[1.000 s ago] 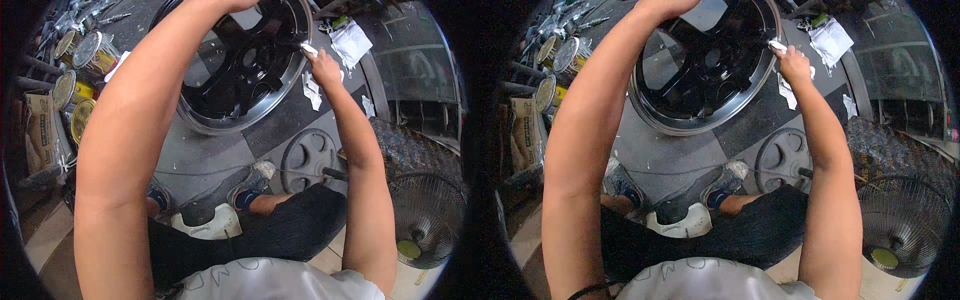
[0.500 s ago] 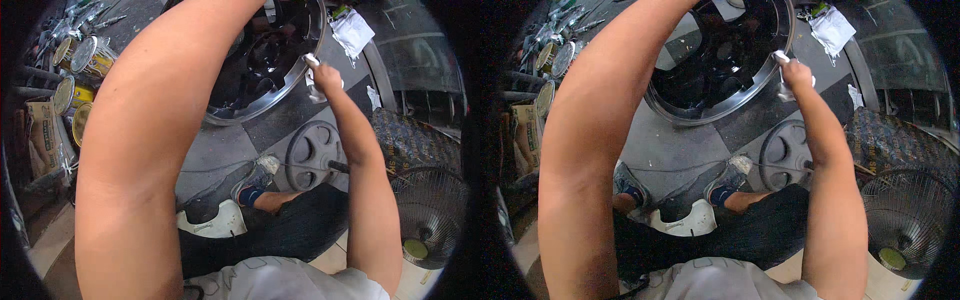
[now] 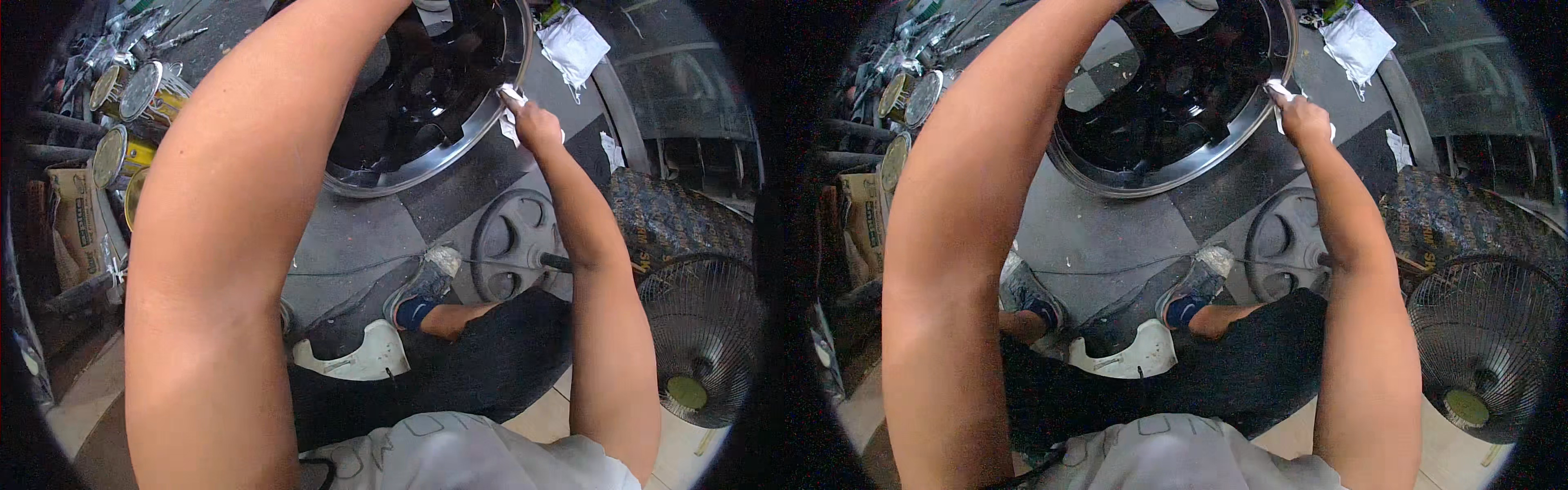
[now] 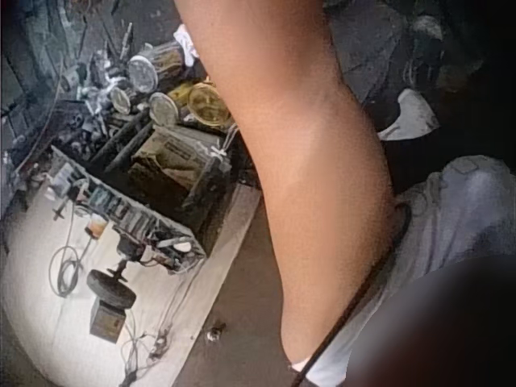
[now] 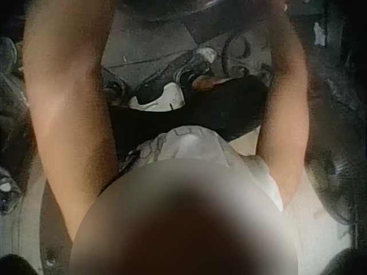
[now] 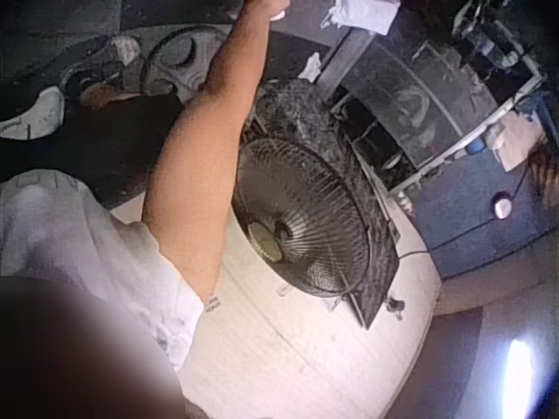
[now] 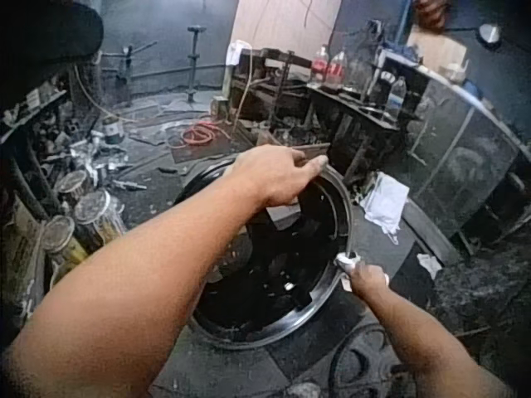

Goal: Cleaning a car wheel with a rag and then applying spray paint in a spray booth.

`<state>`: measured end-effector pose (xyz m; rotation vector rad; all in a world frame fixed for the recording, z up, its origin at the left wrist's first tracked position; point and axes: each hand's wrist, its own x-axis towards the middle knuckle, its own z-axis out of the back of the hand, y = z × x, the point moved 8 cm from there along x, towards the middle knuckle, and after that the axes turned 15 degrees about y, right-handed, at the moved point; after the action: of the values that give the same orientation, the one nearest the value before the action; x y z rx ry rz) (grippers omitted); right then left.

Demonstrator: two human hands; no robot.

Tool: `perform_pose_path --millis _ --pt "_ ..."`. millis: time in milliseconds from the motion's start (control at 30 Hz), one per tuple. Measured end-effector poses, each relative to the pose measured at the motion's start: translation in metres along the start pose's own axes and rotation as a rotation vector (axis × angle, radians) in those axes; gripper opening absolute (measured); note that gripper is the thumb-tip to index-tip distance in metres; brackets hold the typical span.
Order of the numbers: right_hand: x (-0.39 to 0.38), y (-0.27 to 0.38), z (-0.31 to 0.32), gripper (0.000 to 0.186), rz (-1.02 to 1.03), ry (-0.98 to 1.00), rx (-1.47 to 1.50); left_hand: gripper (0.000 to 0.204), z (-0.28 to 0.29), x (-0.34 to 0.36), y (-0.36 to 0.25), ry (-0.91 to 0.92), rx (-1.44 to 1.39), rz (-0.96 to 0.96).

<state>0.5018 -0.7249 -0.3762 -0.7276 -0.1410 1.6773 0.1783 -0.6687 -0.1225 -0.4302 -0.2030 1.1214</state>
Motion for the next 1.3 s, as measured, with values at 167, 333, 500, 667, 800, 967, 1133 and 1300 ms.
perform_pose_path --millis 167,333,500,667,800,967,1133,1300 --pt "-0.068 0.117 -0.043 0.043 -0.006 0.333 0.329 0.079 0.009 -0.019 0.005 -0.075 -0.012 -0.019" --pt "-0.138 0.295 -0.023 0.089 0.402 0.411 0.95 0.079 0.006 -0.022 0.003 -0.06 0.038 0.02" --pt "-0.116 0.199 -0.042 0.077 0.154 0.582 0.496 0.074 0.007 -0.031 0.004 -0.088 -0.043 -0.074" --pt "-0.069 0.062 -0.003 0.053 -0.023 0.252 0.115 0.07 0.005 -0.04 -0.003 -0.107 -0.091 -0.125" --pt "-0.05 0.005 0.06 0.038 -0.141 0.2 -0.061 0.068 0.002 -0.039 -0.02 -0.103 -0.054 -0.229" --pt "-0.056 -0.016 0.102 0.035 -0.125 0.011 -0.148 0.069 -0.004 -0.043 -0.024 -0.06 -0.064 -0.21" --pt "-0.076 0.037 -0.002 0.036 -0.112 0.261 -0.016 0.074 0.001 -0.051 -0.012 -0.095 -0.051 -0.263" --pt "-0.104 0.173 -0.075 0.048 -0.097 0.52 0.519 0.083 -0.006 -0.016 0.003 0.09 -0.255 -0.188"
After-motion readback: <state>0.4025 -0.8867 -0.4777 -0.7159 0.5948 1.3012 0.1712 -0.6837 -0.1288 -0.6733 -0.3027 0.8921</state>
